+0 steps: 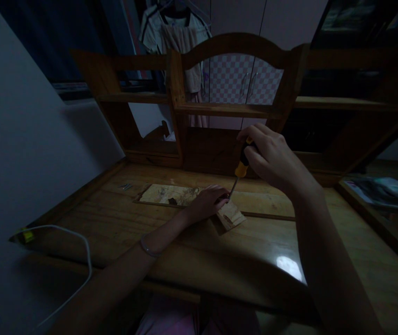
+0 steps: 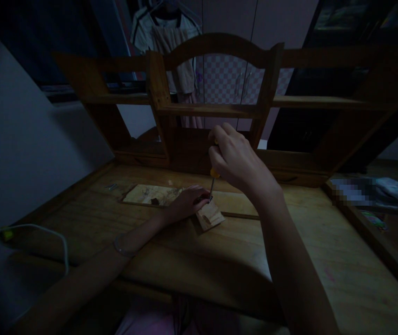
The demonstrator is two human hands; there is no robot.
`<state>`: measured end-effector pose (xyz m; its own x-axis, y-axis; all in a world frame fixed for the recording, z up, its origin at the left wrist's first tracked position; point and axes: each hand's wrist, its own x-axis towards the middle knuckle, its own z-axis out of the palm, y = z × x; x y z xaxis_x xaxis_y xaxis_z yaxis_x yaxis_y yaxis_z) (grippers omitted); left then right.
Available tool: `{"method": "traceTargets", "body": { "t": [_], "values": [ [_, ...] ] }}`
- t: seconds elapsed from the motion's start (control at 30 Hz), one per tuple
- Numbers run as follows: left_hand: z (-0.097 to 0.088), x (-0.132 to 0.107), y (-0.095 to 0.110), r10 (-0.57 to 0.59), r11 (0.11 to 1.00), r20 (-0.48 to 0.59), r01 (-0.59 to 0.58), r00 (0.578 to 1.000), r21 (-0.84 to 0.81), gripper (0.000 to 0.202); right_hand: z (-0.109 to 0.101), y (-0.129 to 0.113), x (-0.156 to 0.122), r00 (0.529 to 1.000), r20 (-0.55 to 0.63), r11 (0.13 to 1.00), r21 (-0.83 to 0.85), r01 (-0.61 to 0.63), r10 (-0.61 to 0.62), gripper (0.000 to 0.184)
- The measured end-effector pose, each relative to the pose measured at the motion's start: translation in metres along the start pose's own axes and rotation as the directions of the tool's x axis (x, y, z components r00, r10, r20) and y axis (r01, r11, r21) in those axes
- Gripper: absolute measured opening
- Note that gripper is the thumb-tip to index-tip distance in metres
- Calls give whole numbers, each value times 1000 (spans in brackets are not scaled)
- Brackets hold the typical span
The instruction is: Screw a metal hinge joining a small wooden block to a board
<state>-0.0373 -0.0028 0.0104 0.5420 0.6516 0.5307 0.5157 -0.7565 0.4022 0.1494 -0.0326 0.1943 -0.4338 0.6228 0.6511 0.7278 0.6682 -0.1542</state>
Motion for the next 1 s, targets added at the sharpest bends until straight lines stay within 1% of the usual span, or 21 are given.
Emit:
{"method": "traceTargets", "body": {
  "t": [0.23, 0.43, 0.7, 1.0],
  "values": [
    [1, 0, 0, -20, 1000, 7, 20, 1000, -16, 11, 2, -4, 1, 1000, -4, 1000, -10, 8, -8, 23],
    [2, 0, -4, 28, 999, 16, -28, 999, -33, 12, 2, -4, 1, 1000, -5, 1000, -16, 0, 0, 23],
    [1, 1, -4, -4, 1000, 51, 6, 999, -26, 10, 4, -1, 1, 1000, -24, 1000, 15, 17, -17, 21],
    [3, 1, -3, -6, 1000, 43, 6, 999, 11, 10, 4, -1, 1, 999, -27, 1000, 9, 18, -17, 21]
  ]
}}
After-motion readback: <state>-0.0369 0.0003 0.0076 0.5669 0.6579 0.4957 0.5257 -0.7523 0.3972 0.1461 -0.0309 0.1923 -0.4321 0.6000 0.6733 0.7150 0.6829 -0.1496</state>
